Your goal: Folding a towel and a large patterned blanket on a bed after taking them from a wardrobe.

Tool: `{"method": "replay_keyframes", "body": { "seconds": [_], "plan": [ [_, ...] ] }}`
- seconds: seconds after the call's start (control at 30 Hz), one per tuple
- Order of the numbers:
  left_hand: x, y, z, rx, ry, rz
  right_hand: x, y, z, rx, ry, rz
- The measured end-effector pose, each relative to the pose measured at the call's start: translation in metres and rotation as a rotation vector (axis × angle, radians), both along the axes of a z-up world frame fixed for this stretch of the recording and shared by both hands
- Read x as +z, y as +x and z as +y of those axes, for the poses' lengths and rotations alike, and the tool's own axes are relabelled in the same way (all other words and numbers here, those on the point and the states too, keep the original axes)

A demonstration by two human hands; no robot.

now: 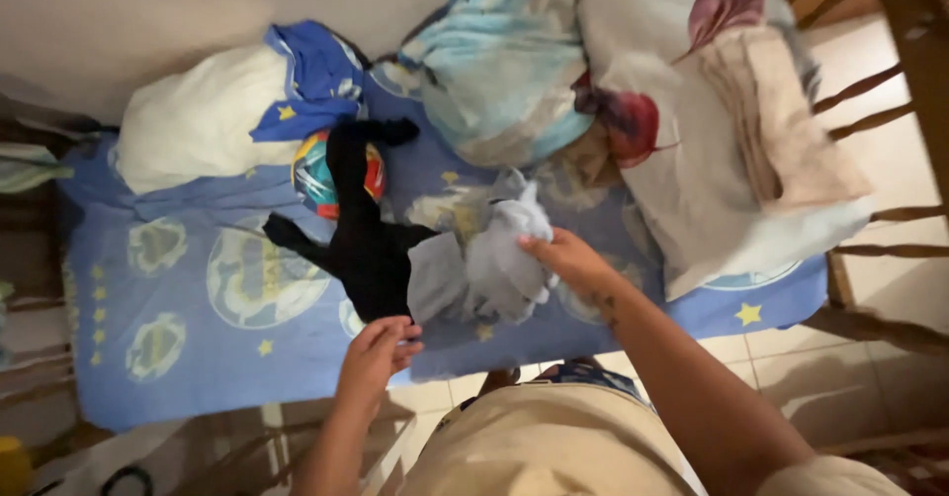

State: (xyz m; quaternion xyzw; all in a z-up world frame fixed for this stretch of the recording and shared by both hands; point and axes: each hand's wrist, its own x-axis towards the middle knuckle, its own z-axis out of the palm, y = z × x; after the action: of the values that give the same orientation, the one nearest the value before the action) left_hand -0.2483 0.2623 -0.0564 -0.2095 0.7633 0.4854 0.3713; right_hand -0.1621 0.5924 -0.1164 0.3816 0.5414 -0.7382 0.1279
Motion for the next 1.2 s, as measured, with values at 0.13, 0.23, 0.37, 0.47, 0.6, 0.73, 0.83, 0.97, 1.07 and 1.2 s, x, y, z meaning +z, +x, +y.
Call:
{"method": "replay_keyframes", "body": {
  "seconds": [0.13,0.23,0.37,0.47,0.6,0.73,0.83,0.97,1.07,1.2],
  "plan": [
    [-0.045,-0.031,0.044,-0.209,-0.013,0.096,0.074,-0.010,0.005,-0.136,-0.011,0.408],
    [-0.005,-0.054,0.093,-0.327,-0.008,0.120,0.154,-0.009,-0.008,-0.341,-0.125,0.482],
    [0.044,-0.070,0.153,-0.267,0.144,0.032,0.188,0.004,0.046,-0.186,-0.313,0.964],
    [0.073,-0.068,0.178,-0.220,0.227,-0.062,0.214,0.007,0.063,-0.387,0.024,0.644],
    [0.107,-0.067,0.189,-0.140,0.296,-0.196,0.230,0.042,0.032,-0.135,0.298,0.168],
    [0.139,-0.064,0.188,-0.039,0.339,-0.350,0.271,0.041,0.008,-0.287,0.351,-0.040],
    [0.187,-0.089,0.180,-0.217,0.516,-0.271,0.266,0.045,0.050,-0.465,0.022,0.267],
    [0.264,-0.136,0.165,-0.801,0.108,0.458,0.353,0.016,0.032,-0.393,-0.032,0.873],
    [0.274,-0.099,0.161,-0.815,0.178,0.507,0.264,0.019,0.036,-0.236,0.041,0.567],
    [0.081,-0.104,0.166,-1.024,0.000,0.411,0.219,0.020,0.041,-0.328,-0.142,0.286]
  ]
}}
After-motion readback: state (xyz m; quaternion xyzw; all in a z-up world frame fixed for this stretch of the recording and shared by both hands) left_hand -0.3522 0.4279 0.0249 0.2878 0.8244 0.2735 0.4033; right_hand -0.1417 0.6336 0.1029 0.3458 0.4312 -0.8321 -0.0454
